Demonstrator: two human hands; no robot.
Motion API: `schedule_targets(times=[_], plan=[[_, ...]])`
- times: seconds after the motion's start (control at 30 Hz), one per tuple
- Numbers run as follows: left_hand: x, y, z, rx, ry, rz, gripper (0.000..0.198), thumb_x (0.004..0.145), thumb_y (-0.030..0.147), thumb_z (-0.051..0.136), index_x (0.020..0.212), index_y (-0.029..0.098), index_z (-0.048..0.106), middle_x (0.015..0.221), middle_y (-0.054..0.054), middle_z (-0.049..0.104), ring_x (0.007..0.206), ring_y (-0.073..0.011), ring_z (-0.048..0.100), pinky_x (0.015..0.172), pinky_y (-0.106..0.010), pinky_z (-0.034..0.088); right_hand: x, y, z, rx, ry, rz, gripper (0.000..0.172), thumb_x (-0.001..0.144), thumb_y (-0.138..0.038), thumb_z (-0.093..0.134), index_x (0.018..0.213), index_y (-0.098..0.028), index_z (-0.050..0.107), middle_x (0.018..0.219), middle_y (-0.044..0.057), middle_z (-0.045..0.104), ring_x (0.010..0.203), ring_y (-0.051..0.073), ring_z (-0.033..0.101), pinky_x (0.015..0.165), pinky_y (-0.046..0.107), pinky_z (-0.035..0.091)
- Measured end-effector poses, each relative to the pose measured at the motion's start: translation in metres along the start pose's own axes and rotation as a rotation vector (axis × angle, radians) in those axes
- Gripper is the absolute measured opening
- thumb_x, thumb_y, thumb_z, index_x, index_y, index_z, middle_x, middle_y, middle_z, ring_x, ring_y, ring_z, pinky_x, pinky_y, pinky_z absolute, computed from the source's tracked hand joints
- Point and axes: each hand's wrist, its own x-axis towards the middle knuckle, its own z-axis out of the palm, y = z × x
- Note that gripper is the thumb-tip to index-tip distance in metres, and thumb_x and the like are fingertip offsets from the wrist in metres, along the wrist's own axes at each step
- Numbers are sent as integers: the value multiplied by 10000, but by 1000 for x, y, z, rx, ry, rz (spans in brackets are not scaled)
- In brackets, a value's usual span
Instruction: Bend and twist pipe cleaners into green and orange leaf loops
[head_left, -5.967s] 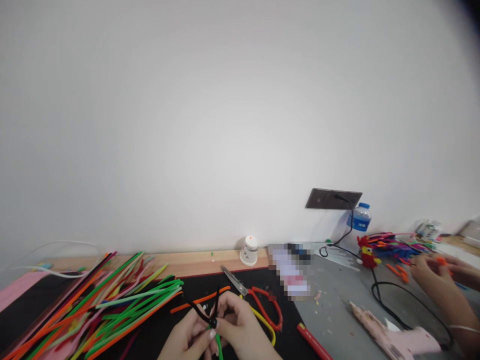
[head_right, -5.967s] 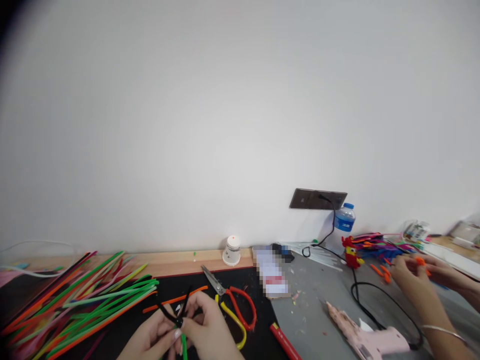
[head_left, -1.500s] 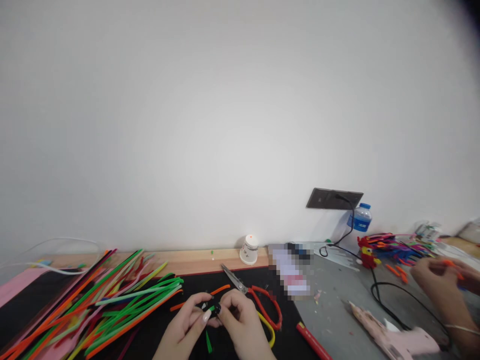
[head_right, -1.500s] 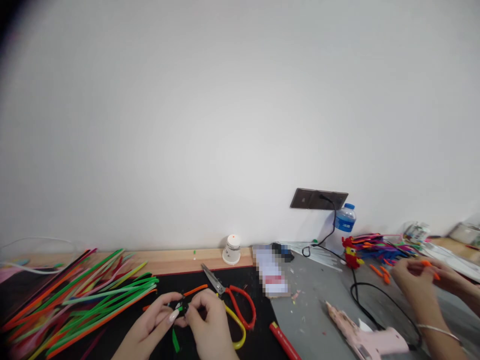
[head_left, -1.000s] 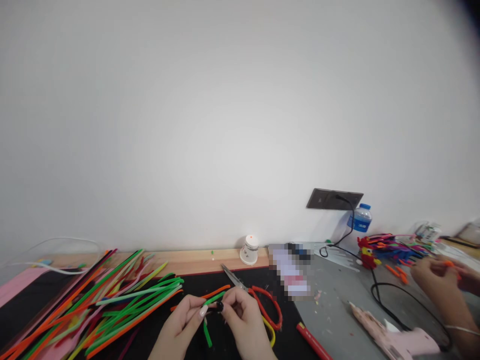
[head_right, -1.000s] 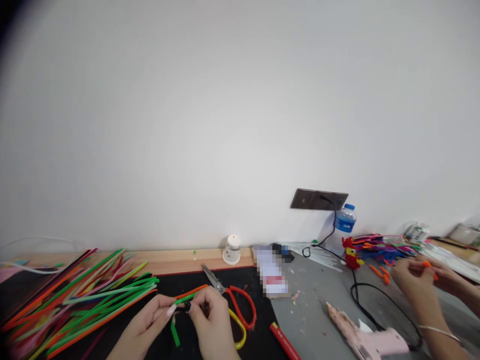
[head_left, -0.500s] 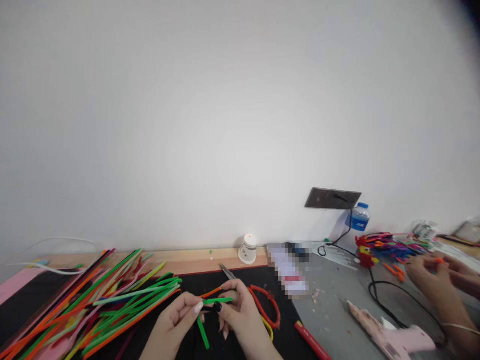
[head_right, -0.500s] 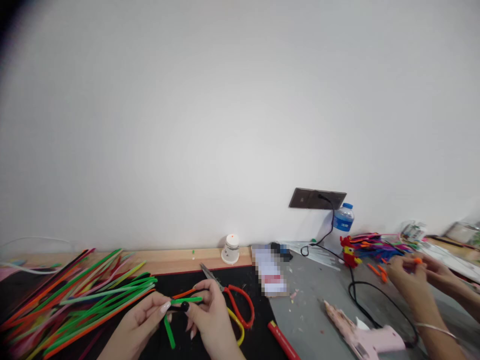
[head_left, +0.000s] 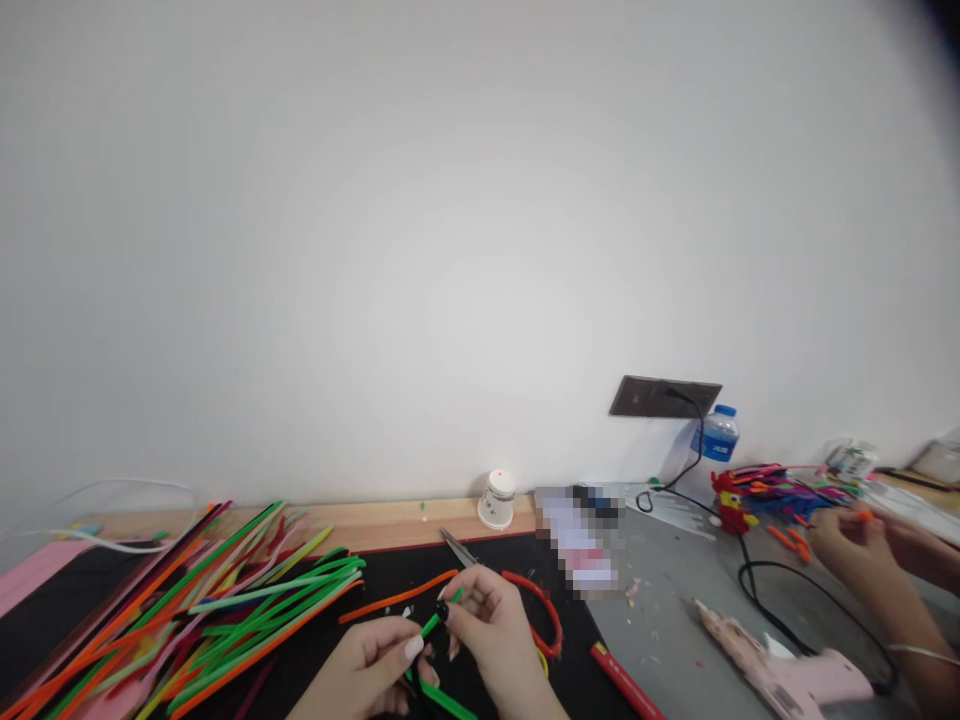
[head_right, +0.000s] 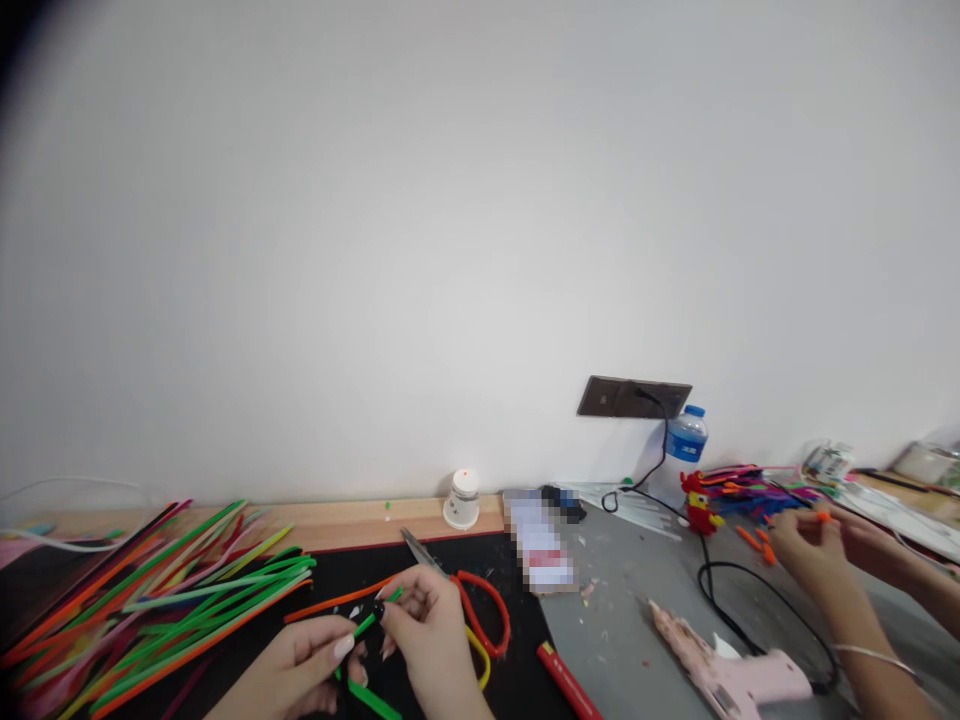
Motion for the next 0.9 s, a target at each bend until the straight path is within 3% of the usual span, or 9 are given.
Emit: schedule_targets(times=[0.17, 0.33, 0.5, 0.6, 0.73, 0.9], plan=[[1, -6, 4, -27, 27, -63, 365, 532, 447, 746, 653, 150, 572, 592, -4, 672, 441, -76, 577, 409, -141, 412, 1, 5, -1, -12, -3, -17, 204, 620, -165, 651, 774, -130, 522, 554, -50, 494, 398, 50, 427, 384, 174, 362], [4, -2, -3, -21, 192, 15, 414, 526, 500, 719, 578, 166, 481, 567, 39, 635, 408, -74, 573, 395, -150, 423, 0, 8, -4, -102, 14, -81, 208, 695, -201, 580, 845, -182, 437, 672, -42, 490, 465, 57, 438, 433, 180, 346], [1, 8, -9, -34, 368, 104, 360, 535, 451, 736, 582, 175, 509, 456, 77, 560, 437, -80, 564, 450, -158, 461, -9, 0, -2, -623, -98, -214, 286, 530, -27, 623, 708, -187, 465, 742, -34, 461, 611, 88, 446, 516, 185, 339], [-1, 13, -7, -81, 442, 114, 348, 500, 419, 765, 608, 171, 546, 503, 68, 587, 454, -88, 576, 464, -169, 483, -13, -2, 1, -817, -151, -298, 303, 507, -7, 628, 702, -190, 487, 807, -24, 454, 684, 106, 456, 565, 191, 351], [-4, 18, 0, -157, 485, 79, 347, 471, 375, 792, 644, 161, 582, 526, 52, 606, 494, -111, 606, 507, -194, 511, -12, 2, 0, -838, -23, -298, 332, 531, -13, 618, 763, -200, 471, 775, -25, 459, 676, 115, 440, 570, 197, 354], [-5, 22, 3, -232, 491, 55, 390, 418, 344, 821, 673, 153, 594, 561, 36, 636, 552, -126, 629, 553, -206, 521, -7, 3, -3, -776, 34, -263, 172, 606, -27, 570, 605, -173, 479, 728, -14, 482, 630, 105, 453, 544, 199, 347]])
